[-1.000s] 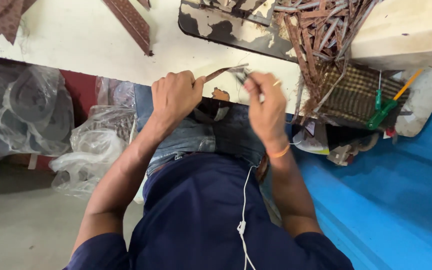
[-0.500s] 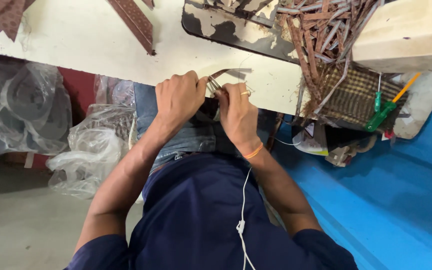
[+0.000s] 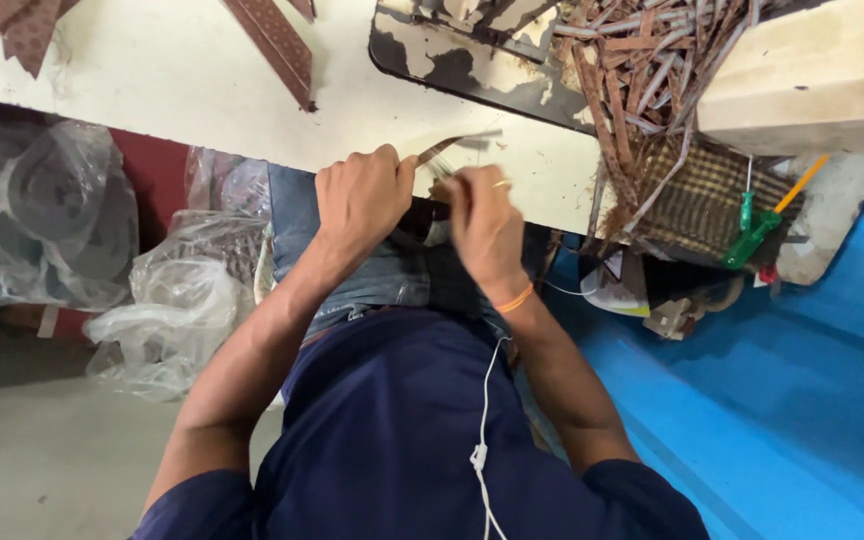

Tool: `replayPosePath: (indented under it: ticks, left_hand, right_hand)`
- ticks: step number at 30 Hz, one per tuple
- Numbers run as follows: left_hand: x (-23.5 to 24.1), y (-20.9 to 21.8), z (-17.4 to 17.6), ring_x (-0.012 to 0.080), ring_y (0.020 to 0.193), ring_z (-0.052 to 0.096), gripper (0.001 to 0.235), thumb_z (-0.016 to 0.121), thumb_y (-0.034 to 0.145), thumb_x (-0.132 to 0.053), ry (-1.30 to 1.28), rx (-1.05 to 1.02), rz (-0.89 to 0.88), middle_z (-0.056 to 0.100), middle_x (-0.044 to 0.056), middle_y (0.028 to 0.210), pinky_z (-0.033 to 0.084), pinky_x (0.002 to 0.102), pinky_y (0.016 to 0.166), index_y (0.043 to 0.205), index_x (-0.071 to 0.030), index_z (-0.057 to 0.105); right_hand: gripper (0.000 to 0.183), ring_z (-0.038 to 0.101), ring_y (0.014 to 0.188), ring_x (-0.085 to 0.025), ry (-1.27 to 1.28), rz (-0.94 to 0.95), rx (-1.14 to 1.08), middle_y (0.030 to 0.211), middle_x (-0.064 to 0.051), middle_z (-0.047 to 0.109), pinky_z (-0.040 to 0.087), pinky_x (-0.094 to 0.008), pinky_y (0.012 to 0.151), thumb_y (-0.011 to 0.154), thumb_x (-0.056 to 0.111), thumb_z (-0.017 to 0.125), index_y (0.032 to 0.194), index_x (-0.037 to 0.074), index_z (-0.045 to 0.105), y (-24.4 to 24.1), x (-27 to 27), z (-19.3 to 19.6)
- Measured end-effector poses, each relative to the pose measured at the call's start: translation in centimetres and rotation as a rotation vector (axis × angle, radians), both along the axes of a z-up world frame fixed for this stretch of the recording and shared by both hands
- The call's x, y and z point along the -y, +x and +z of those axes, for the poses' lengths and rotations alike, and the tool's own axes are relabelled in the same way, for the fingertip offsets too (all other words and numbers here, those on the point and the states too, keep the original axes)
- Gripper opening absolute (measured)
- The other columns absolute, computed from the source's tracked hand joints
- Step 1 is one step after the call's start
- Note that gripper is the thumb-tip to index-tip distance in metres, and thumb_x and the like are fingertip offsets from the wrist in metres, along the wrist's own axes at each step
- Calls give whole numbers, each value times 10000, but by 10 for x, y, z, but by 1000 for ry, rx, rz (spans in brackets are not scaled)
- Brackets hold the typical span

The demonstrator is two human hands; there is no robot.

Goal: Trimming excess material from brown leather strips using a pair of scissors.

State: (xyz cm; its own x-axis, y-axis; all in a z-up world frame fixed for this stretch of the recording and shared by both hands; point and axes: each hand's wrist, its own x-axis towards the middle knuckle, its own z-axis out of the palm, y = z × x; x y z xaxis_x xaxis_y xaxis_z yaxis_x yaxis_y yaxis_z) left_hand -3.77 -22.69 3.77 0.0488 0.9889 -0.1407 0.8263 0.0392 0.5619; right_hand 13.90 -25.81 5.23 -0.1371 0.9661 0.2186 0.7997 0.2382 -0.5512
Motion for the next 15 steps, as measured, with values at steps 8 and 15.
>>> replayPosePath:
  ticks: [8,15]
  left_hand:
    - [-4,-14,27,375,606,689,417,607,980,-402,-119,162,77,704,159,636,526,504,591,759,-66,715]
    - [1,-25,28,310,616,721,361,602,973,-390,-266,588,64,728,133,679,561,452,599,877,-68,733]
  right_hand:
    - [162,666,939,-353,31,-242,192,1022,-138,658,504,-454,825,1022,131,758,1132,78,651,51,-33,24]
    - [344,654,1124,-392,200,213,31,1180,-159,693,501,-486,980,902,34,741,1236,38,659,-11,-10,21]
